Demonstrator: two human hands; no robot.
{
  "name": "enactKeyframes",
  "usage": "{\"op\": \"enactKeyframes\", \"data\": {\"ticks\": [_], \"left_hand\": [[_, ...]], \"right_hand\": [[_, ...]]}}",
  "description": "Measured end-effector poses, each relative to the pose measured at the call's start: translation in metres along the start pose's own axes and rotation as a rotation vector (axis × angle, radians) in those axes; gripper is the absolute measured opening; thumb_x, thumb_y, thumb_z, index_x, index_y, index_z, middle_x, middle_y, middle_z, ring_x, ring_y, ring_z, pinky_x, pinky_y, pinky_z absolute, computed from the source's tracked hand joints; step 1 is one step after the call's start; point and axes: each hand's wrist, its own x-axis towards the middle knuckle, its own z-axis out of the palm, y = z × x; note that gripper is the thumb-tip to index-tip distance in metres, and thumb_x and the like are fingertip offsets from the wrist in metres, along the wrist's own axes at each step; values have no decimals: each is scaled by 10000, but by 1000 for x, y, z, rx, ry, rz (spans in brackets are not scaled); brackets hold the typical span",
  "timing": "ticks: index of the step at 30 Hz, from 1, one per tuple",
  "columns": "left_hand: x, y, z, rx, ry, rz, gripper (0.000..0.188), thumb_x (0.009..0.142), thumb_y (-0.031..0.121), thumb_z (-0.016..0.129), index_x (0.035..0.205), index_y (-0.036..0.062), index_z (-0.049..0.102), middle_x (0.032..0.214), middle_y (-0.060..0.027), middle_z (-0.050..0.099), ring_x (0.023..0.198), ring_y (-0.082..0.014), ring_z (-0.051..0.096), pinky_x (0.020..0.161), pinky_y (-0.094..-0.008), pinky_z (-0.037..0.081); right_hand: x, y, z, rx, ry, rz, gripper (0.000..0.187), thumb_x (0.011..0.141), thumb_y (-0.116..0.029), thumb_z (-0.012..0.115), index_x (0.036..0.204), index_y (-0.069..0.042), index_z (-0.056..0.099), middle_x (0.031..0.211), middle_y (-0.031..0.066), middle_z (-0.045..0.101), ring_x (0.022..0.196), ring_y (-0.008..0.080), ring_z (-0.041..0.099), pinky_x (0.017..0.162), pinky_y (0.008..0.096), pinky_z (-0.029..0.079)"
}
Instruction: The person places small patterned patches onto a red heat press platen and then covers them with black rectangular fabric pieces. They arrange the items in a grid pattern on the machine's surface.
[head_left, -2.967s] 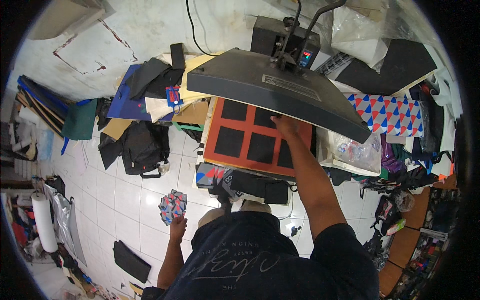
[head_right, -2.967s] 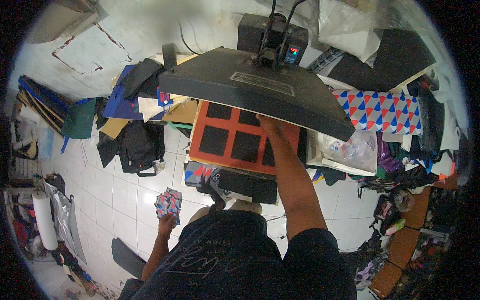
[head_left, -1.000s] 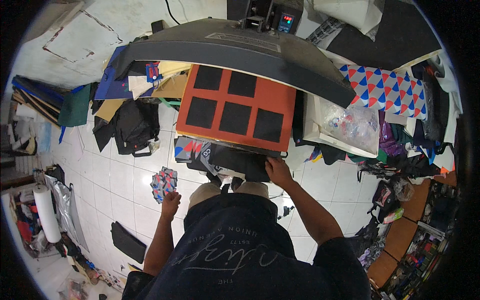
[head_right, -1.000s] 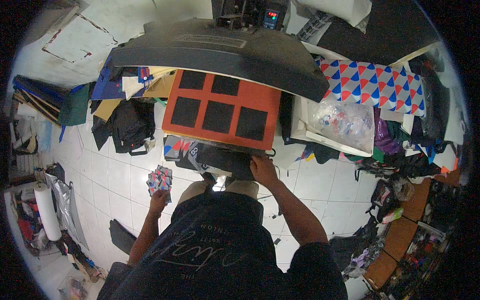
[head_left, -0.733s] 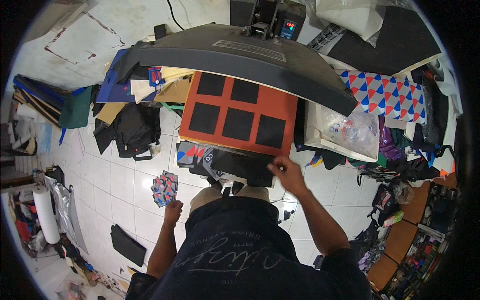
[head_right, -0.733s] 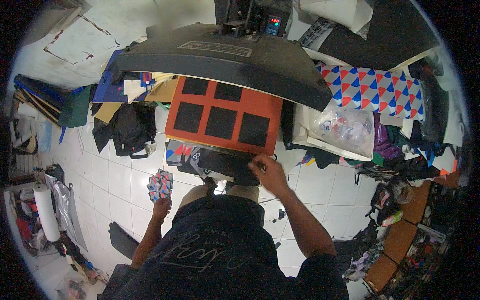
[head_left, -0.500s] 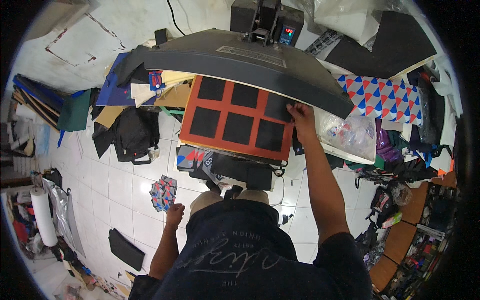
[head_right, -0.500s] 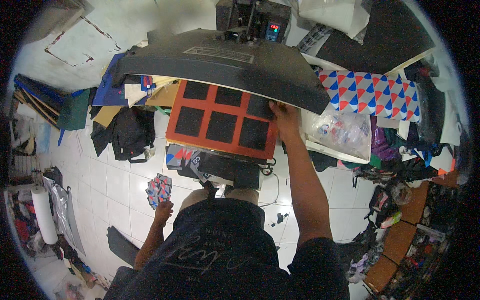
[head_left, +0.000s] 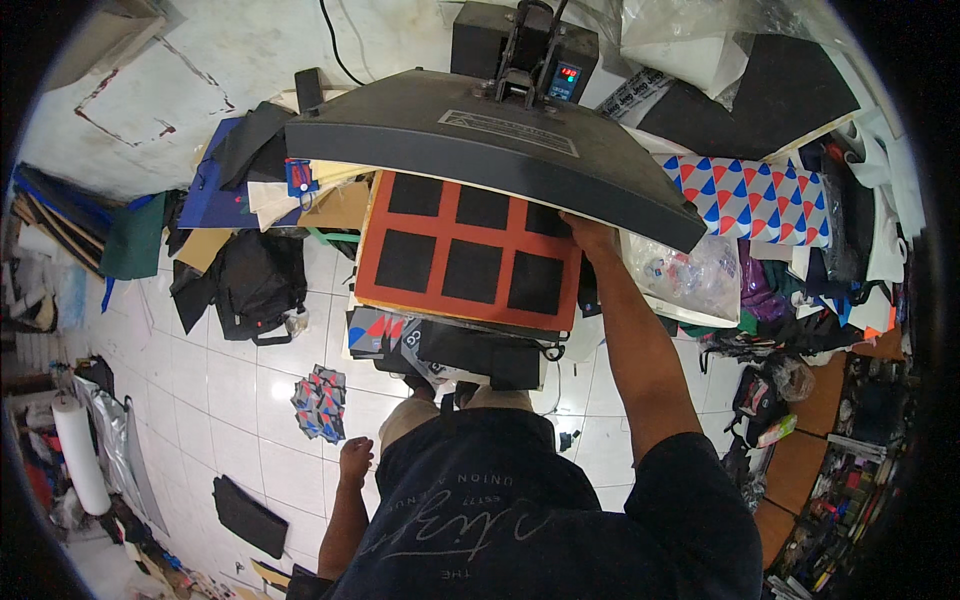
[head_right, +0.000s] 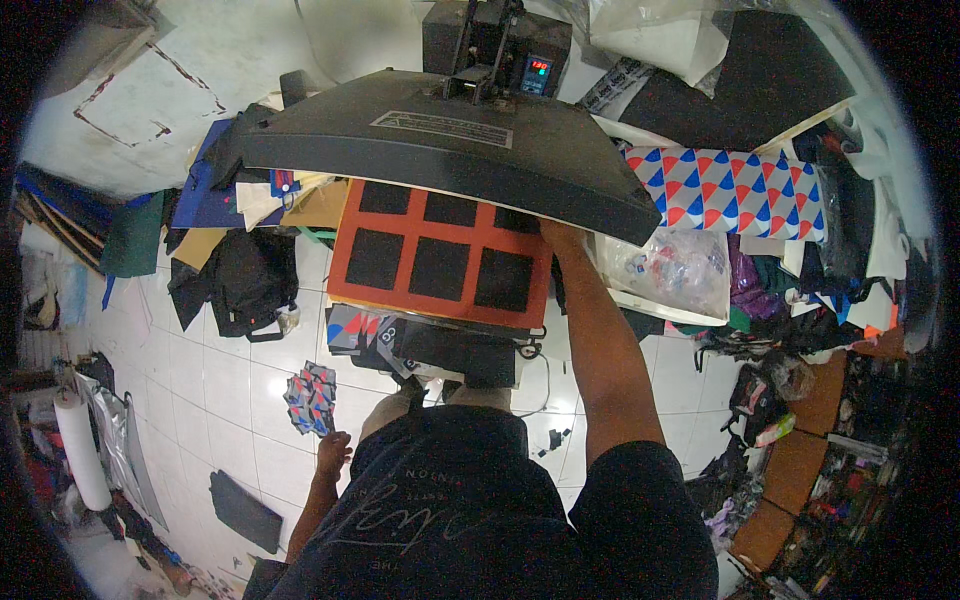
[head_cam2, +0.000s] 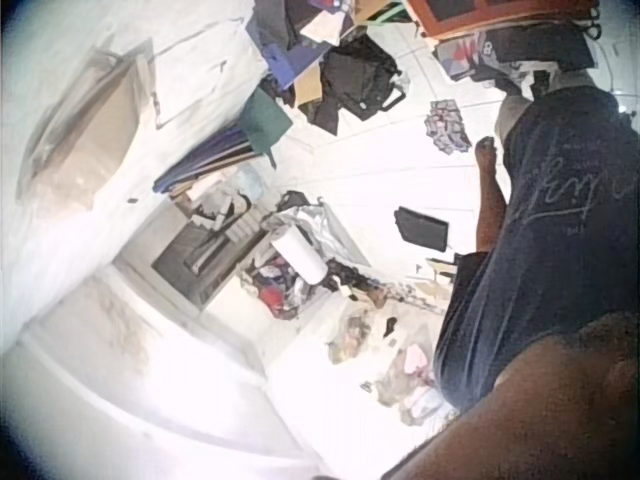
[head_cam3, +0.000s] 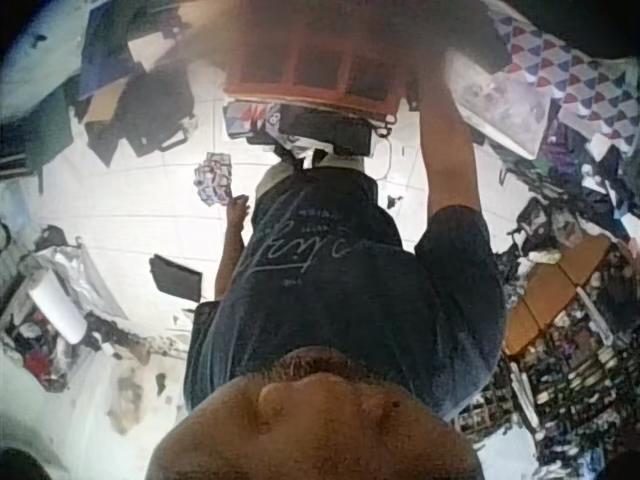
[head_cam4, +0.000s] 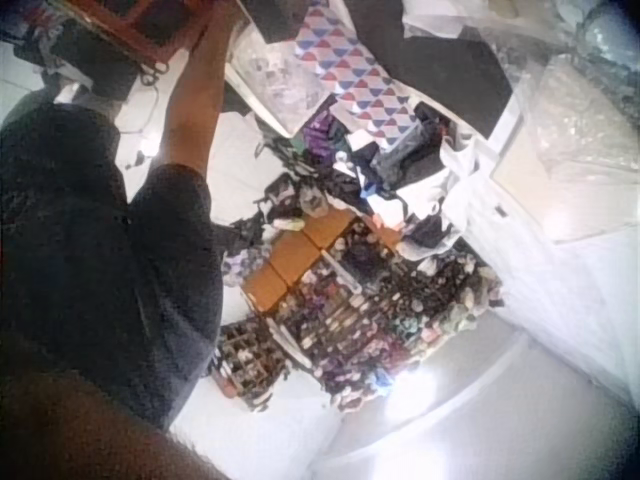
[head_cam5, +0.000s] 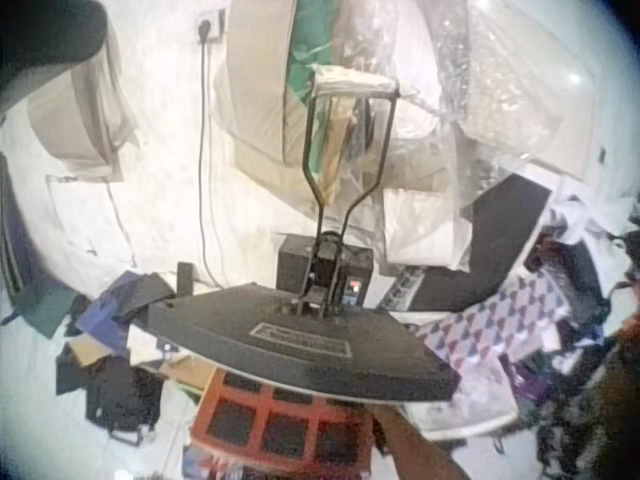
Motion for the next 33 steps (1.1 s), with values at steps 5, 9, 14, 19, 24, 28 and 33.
{"op": "enactKeyframes", "data": {"ticks": [5,9,14,19,24,28,33], "left_hand": [[3,3,-7,58,-9,-7,331,828,214,659,1083,11,600,857,-76,629,669,-147,595,524,-269,449],[14,18,-14,61,-56,54,344,827,245,664,1088,34,585,843,-41,601,664,-141,584,526,-263,440],[20,48,-10,20,-2,120,266,836,195,651,1025,14,609,772,-36,592,623,-112,550,507,-251,423],[22,55,-6,25,-3,129,265,839,204,655,1026,22,610,759,-32,593,611,-110,555,495,-253,424],[22,44,-10,72,-27,81,266,836,216,657,1014,22,615,722,-32,589,581,-113,552,468,-251,417],[18,43,-14,36,-12,56,303,831,213,657,1049,10,599,782,-51,602,627,-127,567,495,-259,430],[16,44,-16,5,-7,100,325,830,220,662,1052,-8,593,801,-60,604,641,-137,577,508,-265,442]], "right_hand": [[-6,-1,-5,-49,41,-22,551,780,-439,709,1213,-117,601,1272,139,570,1218,299,497,1025,376,375],[-1,19,9,-28,113,-111,522,774,-440,711,1179,-123,622,1239,127,593,1190,303,517,1001,386,391],[-13,-1,-1,3,192,-62,506,780,-452,700,1159,-124,631,1181,127,622,1134,326,553,942,410,433],[-37,-35,-14,-16,220,-108,455,801,-404,691,1141,-107,635,1127,142,631,1085,329,573,910,420,451],[-58,-106,-12,-38,153,-510,412,807,-374,689,1109,-96,653,1111,94,628,1073,288,573,921,404,450],[-52,-122,1,-115,100,-607,369,815,-386,672,1083,-133,685,1106,38,631,1106,236,554,964,398,423],[-49,-114,11,-126,47,-577,349,855,-405,622,1074,-143,692,1128,24,632,1104,225,556,960,397,424]]}}
